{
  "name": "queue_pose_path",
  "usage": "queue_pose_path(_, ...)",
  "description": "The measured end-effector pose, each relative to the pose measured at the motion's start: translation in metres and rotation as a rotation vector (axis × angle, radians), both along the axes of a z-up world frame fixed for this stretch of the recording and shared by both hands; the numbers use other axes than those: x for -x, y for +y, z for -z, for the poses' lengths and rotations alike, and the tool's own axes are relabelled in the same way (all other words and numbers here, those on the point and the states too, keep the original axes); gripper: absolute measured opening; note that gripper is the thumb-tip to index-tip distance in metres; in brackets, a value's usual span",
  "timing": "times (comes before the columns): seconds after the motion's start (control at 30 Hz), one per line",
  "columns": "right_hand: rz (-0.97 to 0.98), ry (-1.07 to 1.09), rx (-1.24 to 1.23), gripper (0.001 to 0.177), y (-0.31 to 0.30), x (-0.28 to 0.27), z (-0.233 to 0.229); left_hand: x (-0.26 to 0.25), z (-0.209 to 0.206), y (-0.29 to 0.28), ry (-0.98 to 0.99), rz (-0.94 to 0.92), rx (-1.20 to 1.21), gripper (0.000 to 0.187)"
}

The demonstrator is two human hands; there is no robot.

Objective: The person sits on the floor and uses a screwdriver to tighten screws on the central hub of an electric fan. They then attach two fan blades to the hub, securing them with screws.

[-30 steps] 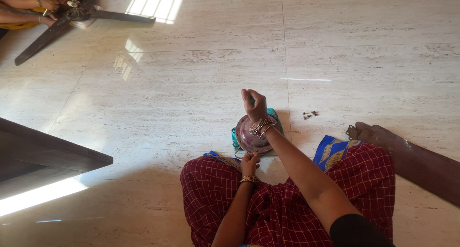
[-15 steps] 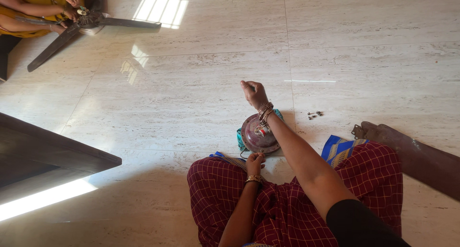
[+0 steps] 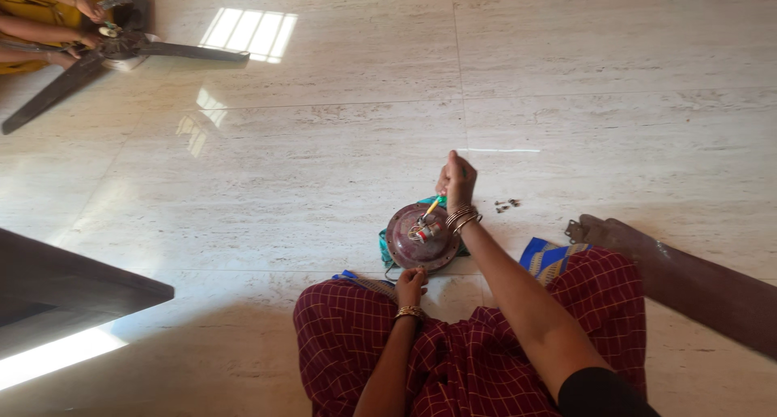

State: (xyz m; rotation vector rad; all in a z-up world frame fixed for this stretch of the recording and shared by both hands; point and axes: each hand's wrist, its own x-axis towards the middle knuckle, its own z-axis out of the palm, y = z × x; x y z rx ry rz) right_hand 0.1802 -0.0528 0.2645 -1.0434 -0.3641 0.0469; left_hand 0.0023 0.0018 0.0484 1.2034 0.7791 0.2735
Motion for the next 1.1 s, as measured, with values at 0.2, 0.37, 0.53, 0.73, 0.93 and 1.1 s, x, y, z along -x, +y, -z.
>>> queue_pose_path(0.2, -0.054, -0.187, 0.131, 0.049, 0.027, 0.022, 0.014, 0.0, 0.014, -0.001, 0.035, 0.004, -0.057, 0.015)
queue_pose_path(0.37, -0.124, -0.115, 0.184, 0.041, 0.046, 0.007, 0.005, 0.003, 0.014, 0.0, 0.026, -0.006, -0.025, 0.014)
queue_pose_path(0.53, -0.138, 0.075, 0.119, 0.051, 0.035, -0.038, -0.008, 0.003, 0.01, 0.0, 0.015, -0.013, -0.015, 0.014)
queue_pose_path(0.73, -0.04, -0.004, 0.058, 0.052, 0.01, -0.006, 0.0, -0.003, 0.005, 0.0, -0.023, 0.001, -0.008, 0.016)
queue_pose_path(0.93, -0.165, -0.035, 0.092, 0.045, 0.025, 0.023, 0.001, 0.004, 0.006, -0.001, -0.018, -0.007, -0.024, 0.018)
queue_pose_path(1.1, -0.219, -0.008, 0.155, 0.042, 0.038, 0.002, -0.012, 0.003, -0.004, -0.004, -0.006, 0.001, -0.023, 0.014)
